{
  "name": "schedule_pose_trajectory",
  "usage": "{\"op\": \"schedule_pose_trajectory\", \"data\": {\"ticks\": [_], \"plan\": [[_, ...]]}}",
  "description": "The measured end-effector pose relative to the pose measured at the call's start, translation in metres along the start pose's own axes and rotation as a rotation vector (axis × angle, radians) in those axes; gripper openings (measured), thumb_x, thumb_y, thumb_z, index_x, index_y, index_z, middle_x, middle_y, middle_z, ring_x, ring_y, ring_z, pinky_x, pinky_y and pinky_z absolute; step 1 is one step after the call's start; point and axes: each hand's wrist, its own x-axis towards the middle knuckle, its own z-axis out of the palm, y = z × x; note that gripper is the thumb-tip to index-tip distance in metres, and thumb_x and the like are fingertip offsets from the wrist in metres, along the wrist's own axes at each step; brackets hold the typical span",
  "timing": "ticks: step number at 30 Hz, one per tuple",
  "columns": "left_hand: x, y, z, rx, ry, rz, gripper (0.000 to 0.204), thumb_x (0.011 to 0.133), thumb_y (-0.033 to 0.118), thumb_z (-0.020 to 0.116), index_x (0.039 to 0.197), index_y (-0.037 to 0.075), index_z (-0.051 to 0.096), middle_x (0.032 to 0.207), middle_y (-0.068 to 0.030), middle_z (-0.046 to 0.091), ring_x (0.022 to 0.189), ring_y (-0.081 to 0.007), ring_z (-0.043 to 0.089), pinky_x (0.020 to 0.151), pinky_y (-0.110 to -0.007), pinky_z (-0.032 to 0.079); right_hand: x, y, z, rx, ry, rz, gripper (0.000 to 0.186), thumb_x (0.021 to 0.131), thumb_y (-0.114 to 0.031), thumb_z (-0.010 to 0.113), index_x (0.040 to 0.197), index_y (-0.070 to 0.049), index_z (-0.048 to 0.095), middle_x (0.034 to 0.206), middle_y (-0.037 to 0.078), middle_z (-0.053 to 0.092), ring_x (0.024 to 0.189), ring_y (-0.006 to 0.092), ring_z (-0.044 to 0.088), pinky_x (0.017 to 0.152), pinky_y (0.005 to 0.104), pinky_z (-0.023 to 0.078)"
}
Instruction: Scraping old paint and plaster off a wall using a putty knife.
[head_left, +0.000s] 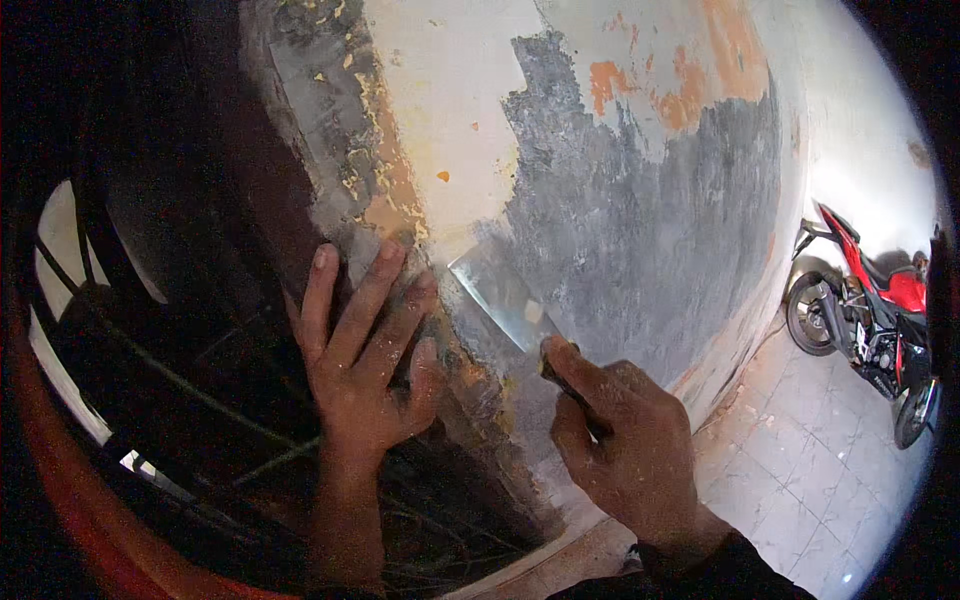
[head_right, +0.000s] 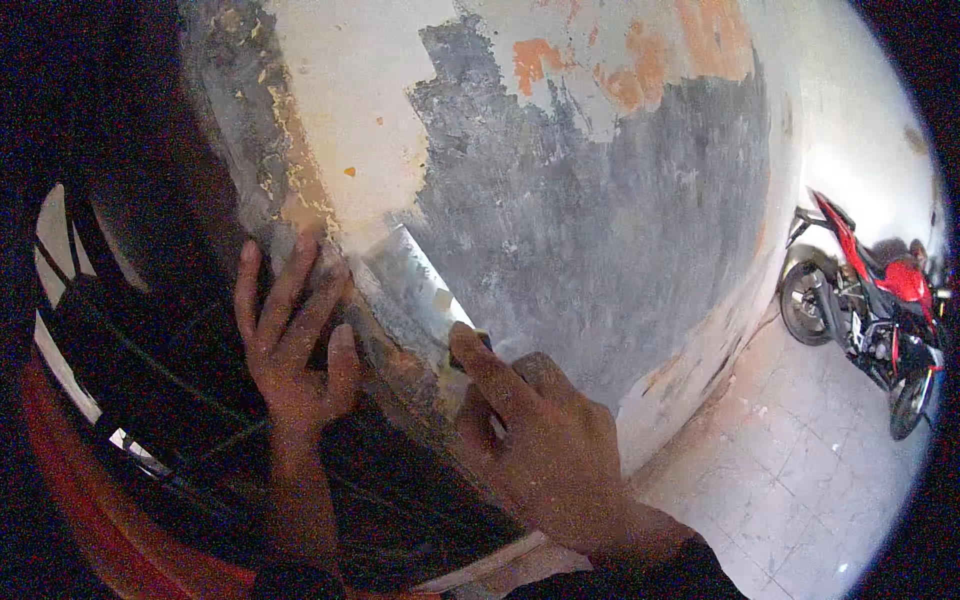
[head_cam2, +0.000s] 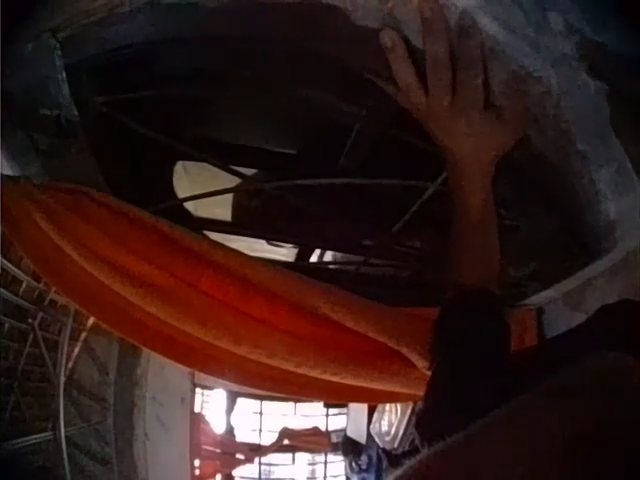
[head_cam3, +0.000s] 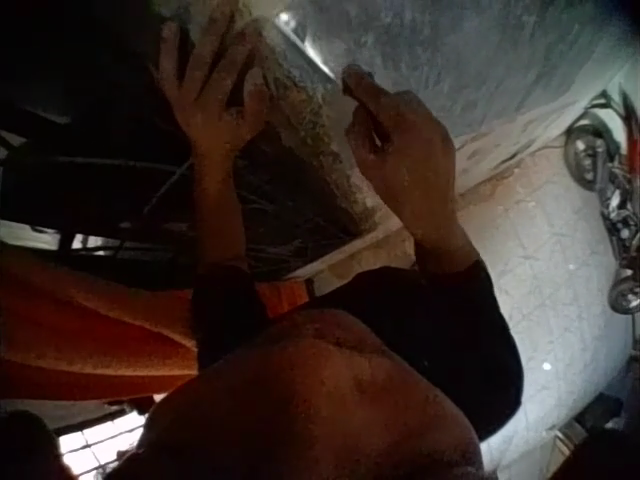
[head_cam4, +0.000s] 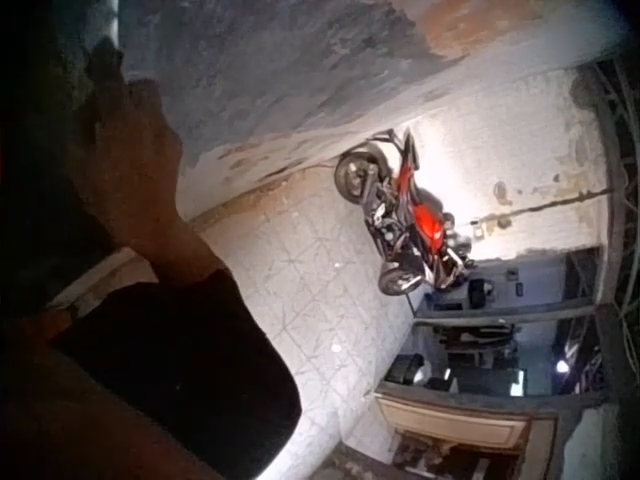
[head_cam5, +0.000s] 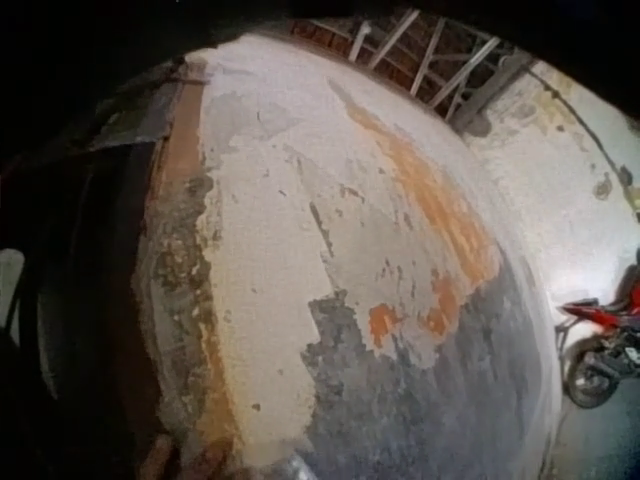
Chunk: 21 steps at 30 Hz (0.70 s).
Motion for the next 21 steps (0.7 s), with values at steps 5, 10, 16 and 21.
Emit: {"op": "schedule_pose_trajectory", "data": {"ticks": [5, 10, 16, 21], "plan": [[-0.002, -0.003, -0.001, 0.004, 0.039, 0.0, 0.036, 0.091, 0.023, 0.06, 0.123, 0.014, 0.076, 0.15, -0.0071, 0.059, 0.147, -0.0431, 0.036, 0.12, -0.058, 0.027, -0.004, -0.001, 0.001, 0.045, 0.032, -0.031, 0.053, 0.088, 0.001, 0.069, 0.139, -0.01, 0.063, 0.08, 0.014, 0.064, 0.064, 0.0274, 0.063, 0.058, 0.0387, 0.051], [-0.001, -0.002, 0.0, 0.019, 0.027, 0.011, 0.037, 0.091, 0.022, 0.061, 0.123, 0.013, 0.076, 0.15, -0.008, 0.059, 0.147, -0.0436, 0.036, 0.121, -0.057, 0.026, -0.015, 0.007, 0.003, 0.026, -0.032, 0.003, 0.052, 0.089, 0.0, 0.069, 0.139, -0.011, 0.063, 0.08, 0.014, 0.063, 0.064, 0.0251, 0.062, 0.058, 0.0376, 0.05], [-0.001, -0.003, -0.002, 0.015, 0.033, 0.008, 0.037, 0.091, 0.022, 0.06, 0.123, 0.013, 0.076, 0.149, -0.0082, 0.059, 0.147, -0.0444, 0.036, 0.121, -0.057, 0.026, -0.002, 0.002, 0.005, 0.048, -0.03, 0.016, 0.054, 0.089, 0.001, 0.069, 0.14, -0.013, 0.063, 0.083, 0.014, 0.065, 0.066, 0.025, 0.065, 0.058, 0.0381, 0.052], [-0.001, -0.002, 0.001, 0.006, 0.045, 0.021, 0.037, 0.09, 0.022, 0.061, 0.123, 0.013, 0.076, 0.149, -0.0077, 0.06, 0.148, -0.0441, 0.036, 0.121, -0.058, 0.026, -0.009, 0.004, 0.007, -0.001, -0.03, 0.025, 0.054, 0.089, 0.001, 0.069, 0.141, -0.014, 0.063, 0.082, 0.014, 0.064, 0.065, 0.0257, 0.064, 0.059, 0.0386, 0.052]]}}
